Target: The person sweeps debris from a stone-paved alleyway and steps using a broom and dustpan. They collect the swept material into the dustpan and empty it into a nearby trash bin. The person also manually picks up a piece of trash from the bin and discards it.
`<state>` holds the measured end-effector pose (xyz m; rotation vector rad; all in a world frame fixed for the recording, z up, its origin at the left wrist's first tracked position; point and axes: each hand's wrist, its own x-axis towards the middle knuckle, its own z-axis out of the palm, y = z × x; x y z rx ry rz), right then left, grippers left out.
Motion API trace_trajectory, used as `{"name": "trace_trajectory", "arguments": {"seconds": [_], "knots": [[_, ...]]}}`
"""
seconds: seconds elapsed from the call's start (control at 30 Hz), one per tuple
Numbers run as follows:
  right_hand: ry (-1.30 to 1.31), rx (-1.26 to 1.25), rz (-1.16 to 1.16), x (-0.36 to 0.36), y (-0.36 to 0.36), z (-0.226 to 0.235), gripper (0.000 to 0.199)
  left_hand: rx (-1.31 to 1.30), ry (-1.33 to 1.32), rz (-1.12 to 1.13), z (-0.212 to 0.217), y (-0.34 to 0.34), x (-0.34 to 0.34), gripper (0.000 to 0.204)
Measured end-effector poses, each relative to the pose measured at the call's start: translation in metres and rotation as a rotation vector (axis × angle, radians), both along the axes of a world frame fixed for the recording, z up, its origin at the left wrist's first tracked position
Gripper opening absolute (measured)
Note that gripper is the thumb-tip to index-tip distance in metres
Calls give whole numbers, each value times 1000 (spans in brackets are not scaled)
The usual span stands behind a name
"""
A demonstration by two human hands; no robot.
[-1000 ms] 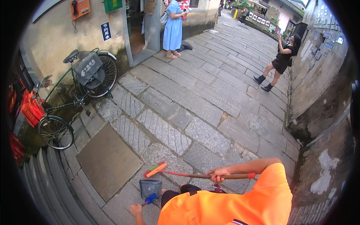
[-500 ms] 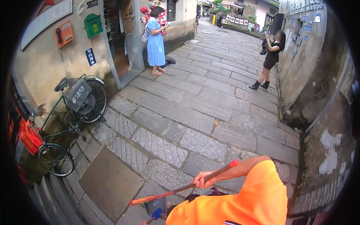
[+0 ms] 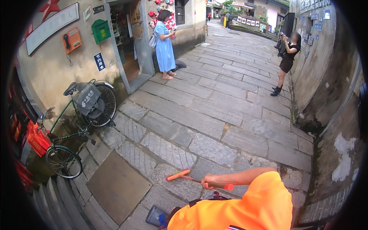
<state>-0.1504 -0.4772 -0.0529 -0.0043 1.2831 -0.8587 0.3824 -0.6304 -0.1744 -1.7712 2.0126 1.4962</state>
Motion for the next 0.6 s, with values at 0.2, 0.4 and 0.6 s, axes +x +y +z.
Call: {"name": "trace_trajectory", "arguments": {"seconds": [0.2, 0.4, 0.6], "knots": [[-202, 4, -202, 24, -1, 39, 15, -31, -9, 31, 16, 37, 72, 33], [-384, 33, -301, 34, 6, 31, 13, -409, -215, 47, 56, 70, 73, 41], [-512, 5, -316, 38, -4, 7, 14, -460, -439, 148, 89, 91, 68, 50]]}}
